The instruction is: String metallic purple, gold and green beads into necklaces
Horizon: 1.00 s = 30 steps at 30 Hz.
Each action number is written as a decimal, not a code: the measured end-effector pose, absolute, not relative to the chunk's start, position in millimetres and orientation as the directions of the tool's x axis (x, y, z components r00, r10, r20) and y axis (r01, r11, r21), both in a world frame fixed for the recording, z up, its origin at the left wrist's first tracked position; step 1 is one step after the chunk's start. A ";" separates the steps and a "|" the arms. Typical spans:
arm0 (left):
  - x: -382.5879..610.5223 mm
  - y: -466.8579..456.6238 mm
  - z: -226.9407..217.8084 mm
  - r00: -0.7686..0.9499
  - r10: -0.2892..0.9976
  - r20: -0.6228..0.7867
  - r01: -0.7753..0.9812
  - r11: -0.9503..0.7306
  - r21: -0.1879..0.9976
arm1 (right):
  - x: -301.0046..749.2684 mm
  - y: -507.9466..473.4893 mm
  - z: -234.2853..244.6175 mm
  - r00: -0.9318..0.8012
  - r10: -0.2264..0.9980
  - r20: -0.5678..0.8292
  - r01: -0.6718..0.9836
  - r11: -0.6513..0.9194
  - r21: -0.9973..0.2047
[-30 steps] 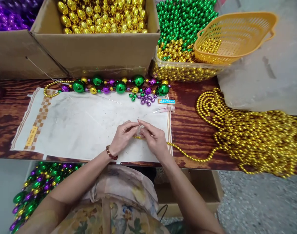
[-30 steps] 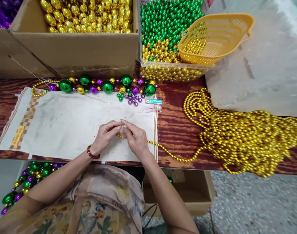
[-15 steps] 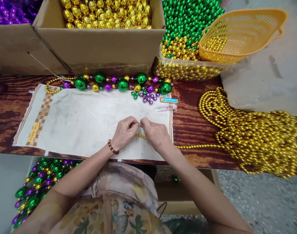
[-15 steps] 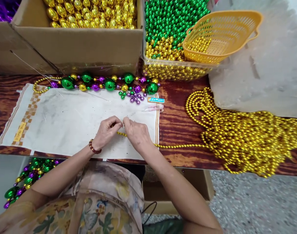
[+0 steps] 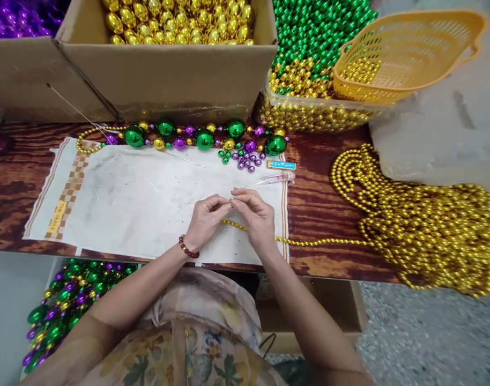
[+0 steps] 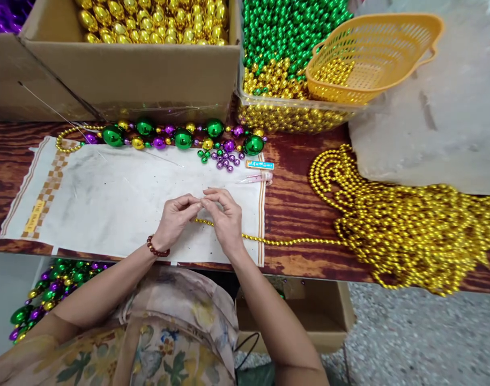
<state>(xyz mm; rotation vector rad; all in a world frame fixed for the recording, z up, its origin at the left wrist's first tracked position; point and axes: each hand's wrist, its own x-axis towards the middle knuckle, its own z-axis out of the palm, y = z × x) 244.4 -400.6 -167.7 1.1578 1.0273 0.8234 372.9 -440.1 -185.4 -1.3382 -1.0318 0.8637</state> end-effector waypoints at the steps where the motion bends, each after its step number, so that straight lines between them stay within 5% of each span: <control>1: 245.0 -401.4 -169.7 0.327 0.916 -0.233 -0.022 0.253 0.967 | 368.7 -440.3 -186.3 0.369 0.925 0.086 0.069 0.065 -0.995; 4: 248.4 -403.2 -175.0 0.302 0.904 -0.304 -0.142 0.358 0.923 | 356.7 -441.3 -188.5 0.444 0.892 0.084 0.043 0.072 -0.996; 7: 251.4 -403.5 -175.9 0.353 0.870 -0.344 -0.266 0.446 0.855 | 351.1 -440.2 -188.0 0.483 0.875 -0.021 -0.199 0.087 -0.976; 11: 248.9 -402.2 -174.1 0.457 0.819 -0.346 -0.207 0.476 0.855 | 360.4 -433.4 -178.4 0.435 0.872 -0.226 -0.631 0.117 -0.767; 16: 243.7 -402.0 -172.8 0.509 0.804 -0.308 -0.109 0.415 0.903 | 374.4 -427.1 -166.5 0.274 0.912 -0.303 -0.847 0.080 -0.525; 22: 239.9 -404.1 -172.4 0.557 0.767 -0.319 -0.085 0.435 0.896 | 379.7 -430.5 -167.4 0.296 0.921 -0.251 -0.811 0.104 -0.575; 27: 229.5 -394.4 -168.2 0.549 0.795 -0.257 -0.166 0.405 0.899 | 395.3 -435.7 -175.9 0.297 0.943 -0.152 -0.485 0.011 -0.875; 30: 224.0 -389.6 -162.3 0.475 0.865 -0.164 -0.213 0.293 0.932 | 391.1 -438.5 -183.3 0.250 0.958 -0.138 -0.297 -0.060 -0.953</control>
